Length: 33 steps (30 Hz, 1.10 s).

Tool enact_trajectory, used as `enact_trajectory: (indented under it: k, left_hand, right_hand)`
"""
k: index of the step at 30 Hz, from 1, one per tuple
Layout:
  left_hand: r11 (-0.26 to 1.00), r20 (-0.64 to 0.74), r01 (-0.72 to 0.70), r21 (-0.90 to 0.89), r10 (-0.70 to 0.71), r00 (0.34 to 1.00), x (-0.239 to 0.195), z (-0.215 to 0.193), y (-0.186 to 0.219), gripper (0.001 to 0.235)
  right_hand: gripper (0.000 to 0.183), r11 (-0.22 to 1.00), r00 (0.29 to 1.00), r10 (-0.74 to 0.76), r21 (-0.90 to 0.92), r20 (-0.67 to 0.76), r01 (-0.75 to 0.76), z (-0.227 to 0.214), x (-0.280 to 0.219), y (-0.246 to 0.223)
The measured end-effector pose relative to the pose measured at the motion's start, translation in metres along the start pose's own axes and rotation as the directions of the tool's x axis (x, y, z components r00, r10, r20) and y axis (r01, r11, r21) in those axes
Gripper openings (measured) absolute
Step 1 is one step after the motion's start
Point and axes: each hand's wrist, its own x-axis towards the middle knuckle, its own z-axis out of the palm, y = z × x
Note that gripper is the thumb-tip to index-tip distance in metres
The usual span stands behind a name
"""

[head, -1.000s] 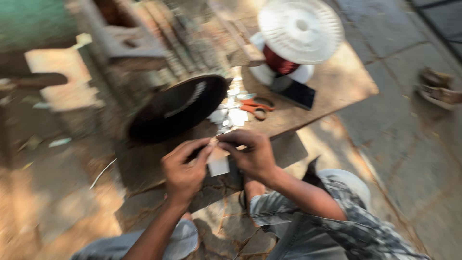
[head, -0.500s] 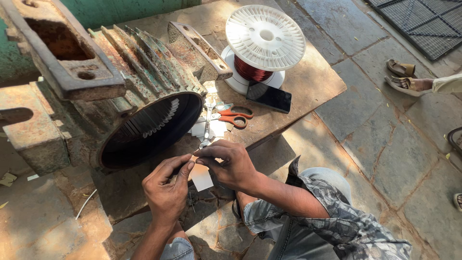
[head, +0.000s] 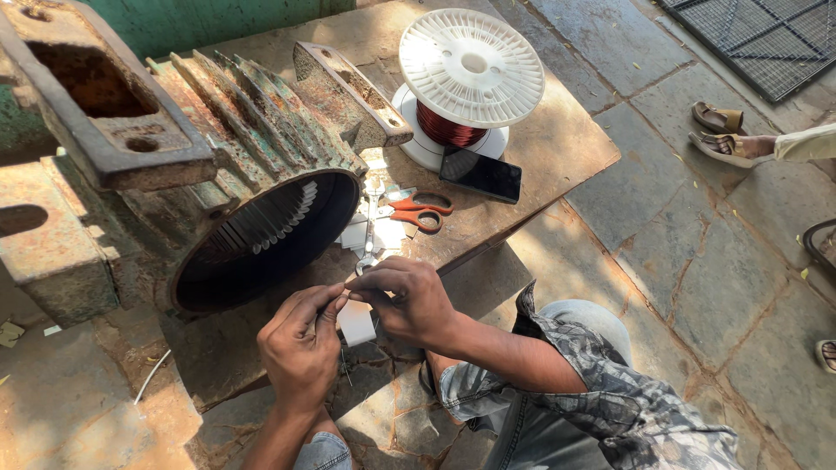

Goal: The person is repairing an electrical motor by inserting white insulating paper into the slots of the motor stator. They use a wrench to tighten components and handle small pieces of paper and wire.

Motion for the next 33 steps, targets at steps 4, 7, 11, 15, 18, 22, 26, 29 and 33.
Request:
enact_trajectory:
  k: [4,7,11,15,18,22,26,29,33]
  left_hand:
    - [0.993,-0.021,-0.058,0.105,0.06,0.998,-0.0017,-0.0001,0.0039,0.01]
    - [0.982,-0.03,-0.117,0.151,0.123,0.992,0.001,0.0013,0.0015,0.013]
    - [0.974,-0.109,-0.157,0.161,0.175,0.979,-0.0024,0.0015,0.0012,0.012]
    - [0.994,-0.087,-0.056,-0.094,0.048,0.995,-0.0005,-0.0016,0.0006,0.014]
    - [0.988,-0.058,-0.059,-0.144,0.051,0.997,-0.001,-0.0054,-0.0006,0.014]
    - [0.981,-0.077,-0.16,-0.105,0.153,0.985,0.0001,-0.0058,-0.0024,0.01]
    - [0.986,-0.103,-0.162,-0.044,0.157,0.982,-0.0027,-0.0041,-0.0008,0.009]
    - [0.99,-0.116,-0.114,-0.082,0.104,0.988,-0.0048,-0.0019,0.0018,0.01]
    - [0.981,-0.128,-0.049,-0.186,0.025,0.992,-0.0045,-0.0009,0.0032,0.011]
  right_hand:
    - [0.014,0.998,0.998,-0.055,-0.005,-0.043,0.055,0.0028,-0.0001,-0.0023]
    - [0.029,1.0,1.0,0.018,-0.014,0.003,-0.018,0.0014,-0.0016,0.0004]
    - [0.021,0.999,0.998,-0.049,-0.005,-0.038,0.049,0.0043,-0.0015,0.0002]
    - [0.018,0.997,0.999,-0.033,0.063,-0.027,0.035,-0.0008,0.002,0.0006]
    - [0.017,0.998,0.999,-0.025,0.055,-0.026,0.027,0.0003,0.001,-0.0003]
    - [0.014,0.997,0.998,-0.051,0.049,-0.037,0.052,0.0005,0.0002,-0.0005]
    - [0.015,0.994,0.996,-0.072,0.077,-0.047,0.076,0.0012,-0.0009,-0.0017]
    - [0.015,0.995,0.998,-0.025,0.095,-0.058,0.031,0.0002,-0.0009,-0.0025]
    - [0.017,0.99,1.0,-0.004,0.139,-0.023,0.007,-0.0014,0.0018,-0.0029]
